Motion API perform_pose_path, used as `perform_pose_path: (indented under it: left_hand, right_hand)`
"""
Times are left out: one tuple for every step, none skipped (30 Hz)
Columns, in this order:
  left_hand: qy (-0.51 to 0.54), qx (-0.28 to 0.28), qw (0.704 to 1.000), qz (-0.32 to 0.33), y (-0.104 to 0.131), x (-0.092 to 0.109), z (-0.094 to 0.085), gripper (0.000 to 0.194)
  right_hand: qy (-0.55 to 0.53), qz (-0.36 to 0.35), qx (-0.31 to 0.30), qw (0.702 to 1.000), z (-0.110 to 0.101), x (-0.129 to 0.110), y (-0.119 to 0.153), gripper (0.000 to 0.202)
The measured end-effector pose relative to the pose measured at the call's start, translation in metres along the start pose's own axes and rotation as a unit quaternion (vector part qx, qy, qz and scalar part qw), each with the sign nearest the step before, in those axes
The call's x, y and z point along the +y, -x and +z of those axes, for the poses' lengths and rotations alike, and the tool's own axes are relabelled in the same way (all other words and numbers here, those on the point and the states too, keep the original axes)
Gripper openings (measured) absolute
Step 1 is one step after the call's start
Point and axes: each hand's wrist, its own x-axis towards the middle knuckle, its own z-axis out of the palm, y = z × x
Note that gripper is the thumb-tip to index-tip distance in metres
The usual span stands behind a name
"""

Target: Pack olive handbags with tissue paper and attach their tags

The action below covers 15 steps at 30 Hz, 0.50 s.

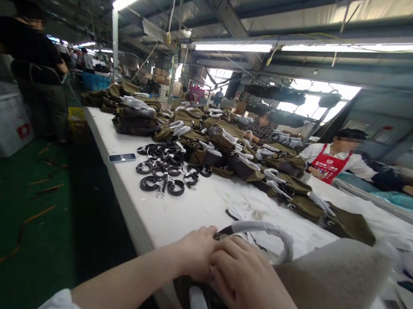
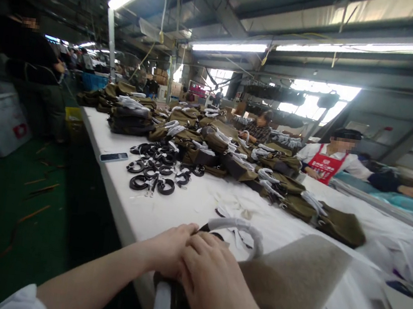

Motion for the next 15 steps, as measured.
perform_pose_path:
  left_hand:
    - [0.001,-0.003,1.000,0.001,0.003,-0.002,-0.004,0.067]
    - [0.003,-0.001,1.000,-0.004,0.008,-0.005,-0.008,0.069]
    - [0.005,0.007,1.000,-0.016,0.012,-0.009,-0.012,0.071]
    - [0.008,0.020,0.999,-0.032,0.016,-0.012,-0.014,0.073]
    - [0.009,0.034,0.998,-0.042,0.019,-0.015,-0.016,0.073]
    - [0.005,0.044,0.998,-0.046,0.021,-0.017,-0.017,0.071]
    - [0.006,0.050,0.998,-0.043,0.021,-0.020,-0.017,0.068]
    - [0.013,0.057,0.998,-0.035,0.021,-0.022,-0.016,0.064]
    - [0.025,0.066,0.997,-0.021,0.020,-0.023,-0.015,0.061]
    - [0.043,0.073,0.996,-0.005,0.018,-0.025,-0.013,0.058]
    - [0.064,0.079,0.995,0.012,0.016,-0.026,-0.010,0.057]
    - [0.083,0.083,0.993,0.026,0.015,-0.026,-0.007,0.059]
    - [0.097,0.085,0.991,0.037,0.013,-0.027,-0.004,0.063]
    - [0.104,0.086,0.990,0.045,0.012,-0.026,-0.002,0.068]
    - [0.105,0.085,0.990,0.048,0.011,-0.025,0.001,0.072]
  right_hand:
    - [-0.005,0.014,-0.029,0.999,0.005,0.006,-0.001,0.017]
    - [-0.017,0.030,-0.048,0.998,0.011,0.011,-0.001,0.017]
    - [-0.030,0.043,-0.059,0.997,0.016,0.017,-0.001,0.018]
    - [-0.044,0.049,-0.065,0.996,0.020,0.020,0.000,0.020]
    - [-0.056,0.049,-0.066,0.995,0.023,0.023,0.002,0.023]
    - [-0.065,0.047,-0.069,0.994,0.025,0.025,0.003,0.027]
    - [-0.070,0.045,-0.073,0.994,0.026,0.025,0.004,0.032]
    - [-0.072,0.043,-0.079,0.993,0.027,0.026,0.004,0.038]
    - [-0.073,0.041,-0.086,0.993,0.029,0.028,0.004,0.044]
    - [-0.074,0.039,-0.092,0.992,0.032,0.030,0.002,0.048]
    - [-0.079,0.034,-0.098,0.991,0.036,0.034,0.000,0.051]
    - [-0.085,0.022,-0.105,0.991,0.043,0.039,-0.003,0.052]
    - [-0.082,-0.001,-0.113,0.990,0.051,0.044,-0.006,0.053]
    - [-0.072,-0.032,-0.124,0.989,0.061,0.050,-0.010,0.052]
    - [-0.054,-0.066,-0.136,0.987,0.071,0.056,-0.013,0.051]
